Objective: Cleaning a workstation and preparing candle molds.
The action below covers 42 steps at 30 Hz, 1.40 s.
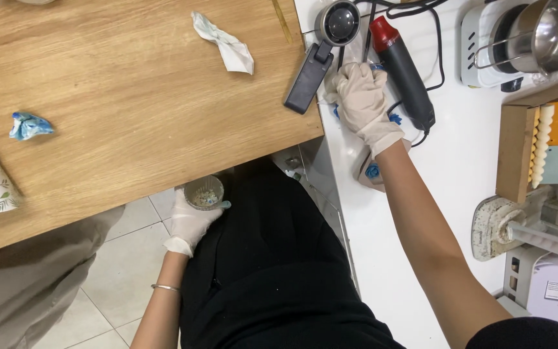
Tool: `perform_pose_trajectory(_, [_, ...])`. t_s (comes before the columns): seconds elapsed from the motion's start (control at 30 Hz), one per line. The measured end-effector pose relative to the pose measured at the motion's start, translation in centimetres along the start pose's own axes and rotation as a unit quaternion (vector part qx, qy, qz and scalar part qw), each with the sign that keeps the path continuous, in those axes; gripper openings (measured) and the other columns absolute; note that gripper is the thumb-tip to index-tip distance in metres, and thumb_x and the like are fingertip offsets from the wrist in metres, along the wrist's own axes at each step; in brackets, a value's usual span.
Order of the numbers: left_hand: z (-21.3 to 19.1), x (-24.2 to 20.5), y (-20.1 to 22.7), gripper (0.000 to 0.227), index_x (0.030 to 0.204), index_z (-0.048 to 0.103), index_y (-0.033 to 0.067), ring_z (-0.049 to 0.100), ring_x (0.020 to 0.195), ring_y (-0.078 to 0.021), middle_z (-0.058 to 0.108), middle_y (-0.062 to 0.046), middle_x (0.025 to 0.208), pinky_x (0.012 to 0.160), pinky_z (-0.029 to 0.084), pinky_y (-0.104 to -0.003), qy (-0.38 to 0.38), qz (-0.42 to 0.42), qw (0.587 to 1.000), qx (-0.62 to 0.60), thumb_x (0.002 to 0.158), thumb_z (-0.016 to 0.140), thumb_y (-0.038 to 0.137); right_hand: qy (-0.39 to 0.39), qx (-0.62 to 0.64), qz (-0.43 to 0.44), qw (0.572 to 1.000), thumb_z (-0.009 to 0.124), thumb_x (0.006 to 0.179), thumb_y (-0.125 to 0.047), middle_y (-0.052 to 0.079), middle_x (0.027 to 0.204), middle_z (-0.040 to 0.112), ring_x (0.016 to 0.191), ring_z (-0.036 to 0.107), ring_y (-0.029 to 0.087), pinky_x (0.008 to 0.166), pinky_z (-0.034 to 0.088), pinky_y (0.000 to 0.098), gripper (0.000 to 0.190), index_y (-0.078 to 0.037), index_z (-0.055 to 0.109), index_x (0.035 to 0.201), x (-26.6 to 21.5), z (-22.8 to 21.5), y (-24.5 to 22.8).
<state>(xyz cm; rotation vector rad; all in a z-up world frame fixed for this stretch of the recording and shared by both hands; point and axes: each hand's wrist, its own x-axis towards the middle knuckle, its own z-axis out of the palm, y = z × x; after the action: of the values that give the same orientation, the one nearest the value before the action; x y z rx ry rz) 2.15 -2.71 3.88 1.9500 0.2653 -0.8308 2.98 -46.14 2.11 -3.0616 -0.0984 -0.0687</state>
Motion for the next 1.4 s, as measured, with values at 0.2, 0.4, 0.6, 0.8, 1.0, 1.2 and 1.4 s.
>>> perform_pose_trajectory(0.2, [1.6,0.1,0.6,0.08,0.125,0.052,0.001,0.066,0.11,-0.0208,0.068,-0.013,0.119,0.095,0.054,-0.032,-0.048,0.044,0.997,0.047,0.061,0.096,0.02,0.01,0.067,0.071,0.995,0.086,0.09,-0.031,0.003,0.11,0.061,0.106,0.055,0.025,0.094,0.033,0.0499,0.03,-0.012,0.073,0.11,0.0,-2.4,-1.6])
perform_pose_trajectory(0.4, [2.4,-0.9,-0.5,0.081,0.127,0.048,0.0025,0.067,0.11,-0.0199,0.067,-0.01,0.118,0.095,0.056,-0.032,-0.071,0.065,0.995,0.02,0.063,0.094,0.02,-0.014,-0.028,0.02,0.999,0.086,0.078,-0.029,0.01,0.11,0.06,0.106,0.054,0.029,0.09,0.034,0.0503,0.028,-0.011,0.068,0.089,0.9,-1.3,-1.2])
perform_pose_trajectory(0.6, [2.4,-2.7,-0.4,0.084,0.13,0.049,0.0038,0.067,0.11,-0.023,0.066,-0.013,0.119,0.095,0.056,-0.035,-0.061,0.15,0.985,0.056,0.061,0.096,0.018,0.059,-0.029,-0.001,0.998,0.086,0.082,-0.028,0.011,0.108,0.061,0.103,0.056,0.029,0.088,0.038,0.052,0.034,-0.004,0.066,0.095,-0.3,-0.7,-1.1])
perform_pose_trajectory(0.8, [4.0,-3.6,0.6,0.086,0.131,0.049,0.0052,0.067,0.114,-0.0239,0.066,-0.014,0.123,0.098,0.056,-0.036,-0.071,0.108,0.99,0.054,0.06,0.096,0.02,0.144,0.377,0.331,0.853,0.082,0.096,-0.017,0.004,0.087,0.072,0.077,0.065,0.01,0.071,0.054,0.0257,0.022,-0.001,0.067,0.099,-3.7,-2.7,-7.0])
perform_pose_trajectory(1.0, [8.4,-2.9,2.7,0.087,0.132,0.048,0.0046,0.068,0.114,-0.0259,0.069,-0.014,0.122,0.098,0.056,-0.036,-0.103,0.103,0.986,0.075,0.06,0.095,0.022,0.18,0.479,0.438,0.739,0.078,0.09,-0.009,0.002,0.089,0.074,0.074,0.065,0.009,0.066,0.053,0.0239,0.017,-0.002,0.072,0.103,-8.2,-0.3,-10.7])
perform_pose_trajectory(1.2, [13.1,0.1,4.0,0.085,0.125,0.053,0.0029,0.07,0.11,-0.0271,0.071,-0.015,0.117,0.096,0.056,-0.036,-0.096,0.107,0.984,0.104,0.053,0.096,0.022,0.178,0.286,0.313,0.888,0.078,0.095,-0.013,0.011,0.097,0.071,0.088,0.069,0.023,0.08,0.055,0.034,0.008,-0.007,0.073,0.099,-6.0,1.2,-9.7])
perform_pose_trajectory(1.4, [16.0,2.2,5.3,0.089,0.126,0.055,0.0005,0.071,0.109,-0.0264,0.072,-0.015,0.117,0.096,0.056,-0.035,-0.08,0.063,0.989,0.106,0.053,0.097,0.027,0.097,0.408,0.182,0.889,0.073,0.095,-0.009,0.01,0.101,0.068,0.095,0.067,0.024,0.087,0.055,0.0332,0.005,-0.006,0.07,0.098,-7.2,1.0,-9.8])
